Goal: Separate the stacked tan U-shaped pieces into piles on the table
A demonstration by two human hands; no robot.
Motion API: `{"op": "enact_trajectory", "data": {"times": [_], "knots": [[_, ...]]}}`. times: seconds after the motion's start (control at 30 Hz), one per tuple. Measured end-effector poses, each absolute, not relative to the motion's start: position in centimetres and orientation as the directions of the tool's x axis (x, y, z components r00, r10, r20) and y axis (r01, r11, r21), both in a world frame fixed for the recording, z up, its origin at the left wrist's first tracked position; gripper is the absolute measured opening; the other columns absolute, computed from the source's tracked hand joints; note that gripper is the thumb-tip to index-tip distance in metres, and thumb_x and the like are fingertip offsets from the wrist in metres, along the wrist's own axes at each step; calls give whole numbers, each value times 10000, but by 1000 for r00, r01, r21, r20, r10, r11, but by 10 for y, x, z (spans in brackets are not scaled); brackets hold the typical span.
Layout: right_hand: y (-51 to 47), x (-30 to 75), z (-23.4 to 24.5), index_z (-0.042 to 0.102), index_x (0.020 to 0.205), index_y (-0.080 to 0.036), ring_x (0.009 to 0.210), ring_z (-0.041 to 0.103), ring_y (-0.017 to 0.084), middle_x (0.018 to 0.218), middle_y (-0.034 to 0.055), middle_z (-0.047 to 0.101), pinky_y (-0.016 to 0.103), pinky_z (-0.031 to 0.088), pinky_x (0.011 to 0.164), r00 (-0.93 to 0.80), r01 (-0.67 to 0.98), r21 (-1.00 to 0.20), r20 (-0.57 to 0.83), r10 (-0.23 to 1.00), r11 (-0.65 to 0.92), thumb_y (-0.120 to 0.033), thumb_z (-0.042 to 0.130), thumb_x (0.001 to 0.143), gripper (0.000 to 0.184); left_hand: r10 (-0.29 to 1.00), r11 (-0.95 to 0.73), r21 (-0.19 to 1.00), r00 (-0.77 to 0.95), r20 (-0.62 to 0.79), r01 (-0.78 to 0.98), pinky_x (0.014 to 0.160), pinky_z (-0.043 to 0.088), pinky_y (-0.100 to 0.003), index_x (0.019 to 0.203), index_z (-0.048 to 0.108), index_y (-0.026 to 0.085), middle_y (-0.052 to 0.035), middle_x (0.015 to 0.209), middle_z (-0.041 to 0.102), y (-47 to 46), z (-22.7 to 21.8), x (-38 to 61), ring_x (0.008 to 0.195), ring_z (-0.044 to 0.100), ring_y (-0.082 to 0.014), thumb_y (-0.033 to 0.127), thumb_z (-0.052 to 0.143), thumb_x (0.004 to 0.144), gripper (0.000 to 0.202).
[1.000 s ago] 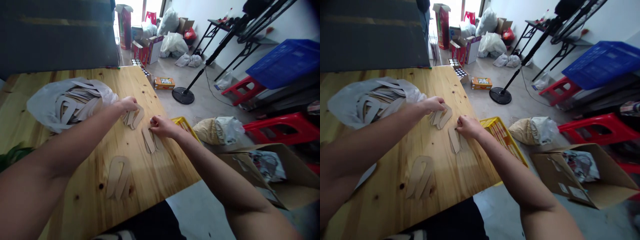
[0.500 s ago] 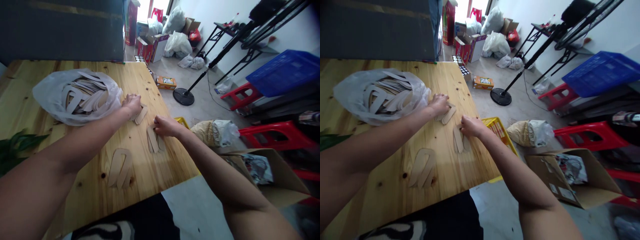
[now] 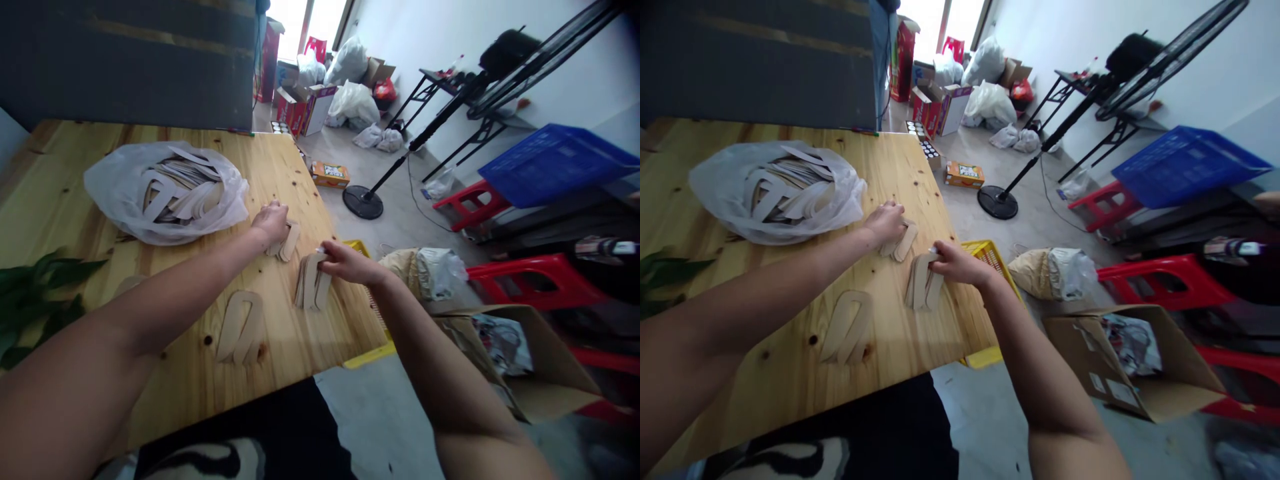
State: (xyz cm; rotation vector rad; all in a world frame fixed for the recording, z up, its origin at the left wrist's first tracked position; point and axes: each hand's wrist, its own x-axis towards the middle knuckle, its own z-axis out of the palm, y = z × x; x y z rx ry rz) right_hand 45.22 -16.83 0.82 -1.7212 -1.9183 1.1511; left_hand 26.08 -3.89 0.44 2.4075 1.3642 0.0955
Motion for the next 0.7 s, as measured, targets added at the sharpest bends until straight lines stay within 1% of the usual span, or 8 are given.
{"op": "enact_trajectory", "data": {"times": [0.07, 0.17, 0.33, 0.43, 0.5, 0.57, 0.63, 0.7], "knots": [[-181, 458, 10, 506, 859, -218, 709, 466, 136, 776, -33, 493, 251, 397, 641, -250, 491, -866, -244, 937, -95, -376, 666, 804, 231, 832, -472, 359, 542, -122, 805, 1017, 469, -384, 1268, 651, 123, -193, 1350, 595, -47, 5, 260, 1199, 596, -310, 181, 564, 888, 394], [-197, 462, 16, 516, 888, -225, 747, 500, 142, 823, -25, 531, 270, 430, 696, -236, 278, -949, -218, 947, -149, -471, 720, 795, 332, 813, -493, 381, 570, -118, 782, 1013, 468, -393, 1231, 664, 133, -196, 1312, 610, -61, 4, 259, 1186, 601, -319, 187, 586, 870, 373], [-211, 456, 31, 517, 858, -231, 725, 490, 138, 795, -35, 531, 261, 421, 673, -212, 161, -972, -204, 956, -172, -550, 800, 734, 444, 799, -507, 447, 596, -77, 737, 1042, 444, -414, 1195, 681, 181, -164, 1312, 625, -83, 8, 254, 1281, 530, -345, 261, 621, 876, 334], [-217, 450, 40, 528, 863, -225, 721, 493, 133, 795, -35, 544, 251, 416, 665, -236, 117, -980, -186, 954, -162, -551, 819, 728, 457, 793, -496, 555, 609, -25, 668, 1043, 441, -378, 1194, 675, 200, -126, 1297, 659, -101, 20, 242, 1277, 546, -282, 257, 494, 959, 302], [-221, 446, 45, 534, 869, -221, 726, 501, 131, 809, -33, 555, 251, 419, 673, -250, 91, -984, -172, 953, -154, -529, 822, 740, 440, 773, -342, 801, 632, -58, 492, 973, 474, -342, 1124, 690, 201, -103, 1183, 710, -120, 31, 229, 1143, 625, -239, 295, 454, 986, 289], [-226, 441, 48, 548, 884, -216, 738, 512, 130, 826, -31, 562, 255, 424, 689, -264, 69, -987, -155, 952, -142, -497, 817, 760, 408, 726, 34, 978, 667, -165, 205, 873, 501, -332, 1000, 707, 193, -95, 1052, 733, -145, 42, 215, 1002, 663, -231, 398, 495, 977, 296], [-231, 433, 50, 557, 891, -212, 741, 516, 127, 825, -33, 555, 254, 421, 691, -271, 55, -990, -142, 952, -132, -460, 813, 773, 375, 642, 368, 929, 718, -268, 17, 812, 506, -322, 928, 723, 186, -89, 957, 736, -171, 50, 200, 895, 668, -221, 500, 595, 925, 339], [-238, 421, 51, 555, 891, -212, 744, 519, 127, 820, -37, 548, 254, 419, 687, -267, 58, -989, -143, 953, -133, -426, 810, 777, 352, 563, 569, 820, 757, -332, -63, 760, 510, -304, 942, 745, 183, -83, 912, 739, -196, 55, 187, 826, 664, -205, 528, 703, 858, 357]]}}
